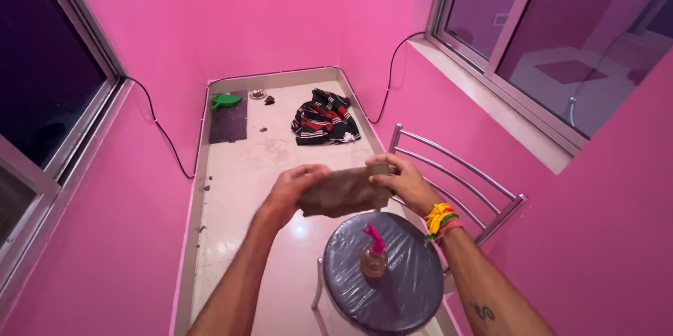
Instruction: The person wipes a window frame with a cloth, picks up a spray bottle, and cleans along the window frame using the cloth.
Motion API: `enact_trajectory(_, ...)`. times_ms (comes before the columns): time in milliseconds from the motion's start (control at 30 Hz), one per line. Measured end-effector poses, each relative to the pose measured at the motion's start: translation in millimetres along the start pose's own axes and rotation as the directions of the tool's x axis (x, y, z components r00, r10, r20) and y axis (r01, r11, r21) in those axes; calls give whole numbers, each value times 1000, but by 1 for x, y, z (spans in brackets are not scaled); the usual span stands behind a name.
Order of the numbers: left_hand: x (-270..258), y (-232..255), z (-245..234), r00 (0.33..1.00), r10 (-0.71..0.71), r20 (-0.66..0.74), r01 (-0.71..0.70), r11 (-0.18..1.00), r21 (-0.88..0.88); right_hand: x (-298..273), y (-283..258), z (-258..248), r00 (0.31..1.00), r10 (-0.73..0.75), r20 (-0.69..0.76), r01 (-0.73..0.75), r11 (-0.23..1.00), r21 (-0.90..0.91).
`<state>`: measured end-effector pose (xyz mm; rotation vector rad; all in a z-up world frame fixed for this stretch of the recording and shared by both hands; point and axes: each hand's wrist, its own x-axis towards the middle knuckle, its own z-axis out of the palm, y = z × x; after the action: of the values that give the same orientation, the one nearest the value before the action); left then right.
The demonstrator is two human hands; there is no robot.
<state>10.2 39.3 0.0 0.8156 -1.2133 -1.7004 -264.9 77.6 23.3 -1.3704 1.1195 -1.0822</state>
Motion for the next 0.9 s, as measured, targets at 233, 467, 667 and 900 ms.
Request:
enact_trajectory(233, 30, -20, 2, 997, -31, 74, -5, 897, 443, 4, 2, 8, 989, -114, -93, 97, 981, -168)
enact_trajectory(467, 61, -49, 21, 996, -34, -83, 83, 707, 702, -4, 12, 20, 966, -152, -211, 81, 946, -313)
enact_trajectory(667, 81, -104, 33, 984, -54, -167, 150, 757, 636, -24, 44, 38, 923, -309, -227, 224, 915, -336)
enact_trajectory(900, 105, -136, 60, 925, -296, -240, 335, 932, 140, -58, 37, 40, 948, -280, -150, 175, 856, -486)
